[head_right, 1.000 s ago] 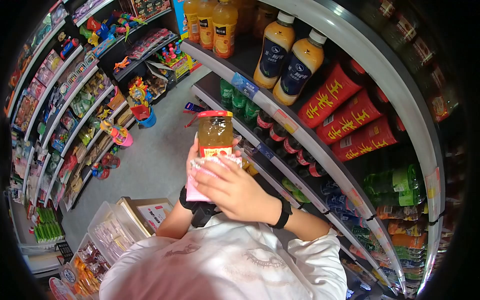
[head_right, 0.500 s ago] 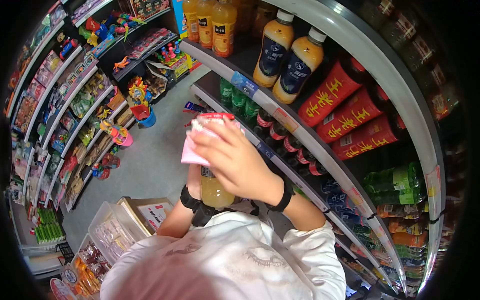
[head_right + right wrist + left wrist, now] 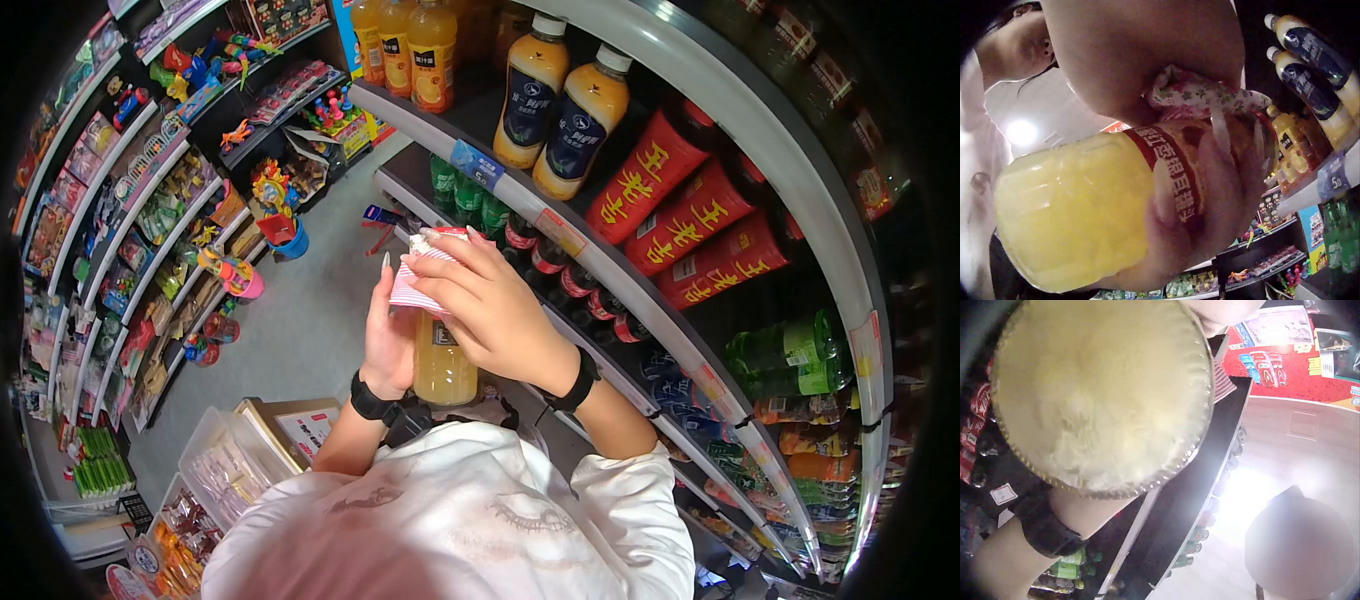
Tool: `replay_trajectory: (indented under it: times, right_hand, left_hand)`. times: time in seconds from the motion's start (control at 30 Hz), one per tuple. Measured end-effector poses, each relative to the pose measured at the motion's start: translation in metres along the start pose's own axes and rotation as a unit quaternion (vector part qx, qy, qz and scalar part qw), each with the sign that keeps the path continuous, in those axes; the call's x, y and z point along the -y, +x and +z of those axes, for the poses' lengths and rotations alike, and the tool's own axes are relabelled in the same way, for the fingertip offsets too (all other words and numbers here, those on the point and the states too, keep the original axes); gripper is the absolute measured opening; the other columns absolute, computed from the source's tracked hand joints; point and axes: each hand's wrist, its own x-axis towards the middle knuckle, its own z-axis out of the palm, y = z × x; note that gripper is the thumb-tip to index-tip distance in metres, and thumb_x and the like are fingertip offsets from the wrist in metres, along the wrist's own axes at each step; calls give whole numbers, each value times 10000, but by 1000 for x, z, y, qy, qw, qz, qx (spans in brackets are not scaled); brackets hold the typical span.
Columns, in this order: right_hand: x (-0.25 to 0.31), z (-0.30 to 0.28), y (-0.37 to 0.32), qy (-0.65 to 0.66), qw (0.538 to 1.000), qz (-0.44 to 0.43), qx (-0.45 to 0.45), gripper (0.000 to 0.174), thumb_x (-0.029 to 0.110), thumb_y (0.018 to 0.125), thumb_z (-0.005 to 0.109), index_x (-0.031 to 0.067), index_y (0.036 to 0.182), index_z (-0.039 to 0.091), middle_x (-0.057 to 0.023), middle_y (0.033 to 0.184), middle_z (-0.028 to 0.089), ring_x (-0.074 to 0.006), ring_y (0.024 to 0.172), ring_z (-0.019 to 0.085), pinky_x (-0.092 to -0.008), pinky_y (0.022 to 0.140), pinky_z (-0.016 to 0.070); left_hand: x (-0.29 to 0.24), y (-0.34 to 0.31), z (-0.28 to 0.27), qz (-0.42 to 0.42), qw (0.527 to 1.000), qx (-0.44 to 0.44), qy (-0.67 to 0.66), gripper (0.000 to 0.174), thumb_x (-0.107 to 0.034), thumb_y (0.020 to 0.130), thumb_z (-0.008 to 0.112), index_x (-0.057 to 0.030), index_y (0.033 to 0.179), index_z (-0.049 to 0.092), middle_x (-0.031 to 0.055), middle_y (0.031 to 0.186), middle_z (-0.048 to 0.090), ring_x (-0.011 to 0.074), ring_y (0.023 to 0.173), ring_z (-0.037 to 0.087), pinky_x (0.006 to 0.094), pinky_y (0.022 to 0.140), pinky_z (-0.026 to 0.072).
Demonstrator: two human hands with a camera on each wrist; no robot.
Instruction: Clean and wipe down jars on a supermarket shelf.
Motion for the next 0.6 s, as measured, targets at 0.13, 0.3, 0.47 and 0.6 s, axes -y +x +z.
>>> replay_trajectory:
  times: [0.13, 0.3, 0.47, 0.6]
  right_hand:
    - [16, 12, -21, 18, 997, -39, 62, 387, 63, 728, 601, 36, 1113, 566, -116, 1213, 539, -326, 1230, 432, -536, 1054, 280]
    - [42, 12, -50, 133, 987, -39, 79, 350, 63, 751, 589, 72, 1100, 607, -109, 1216, 566, -280, 1201, 482, -507, 1074, 264]
    - [35, 3, -62, 288, 902, 217, -236, 270, 139, 952, 422, 16, 1142, 569, -105, 1054, 651, -212, 1019, 597, -387, 996, 356]
    - [13, 27, -48, 486, 706, 363, -365, 348, 237, 985, 431, -13, 1222, 485, -106, 1172, 579, -163, 1063, 560, -306, 947, 402]
  left_hand:
    - [-4, 2, -2, -87, 996, 27, -21, 830, -675, 876, 283, 1, 1349, 377, 219, 1269, 499, 349, 1119, 533, 466, 1011, 391]
    - [-6, 6, -14, -28, 999, 16, 2, 706, -600, 892, 408, 13, 1240, 445, 179, 1103, 571, 306, 992, 595, 440, 873, 503]
    - [-6, 13, -18, 78, 996, -3, -50, 623, -455, 873, 575, -16, 1281, 405, 102, 1193, 546, 235, 1109, 540, 441, 937, 481]
    - [-10, 5, 2, 141, 989, 46, 7, 634, -395, 838, 644, -65, 1313, 384, 68, 1302, 462, 241, 1239, 429, 460, 1051, 366]
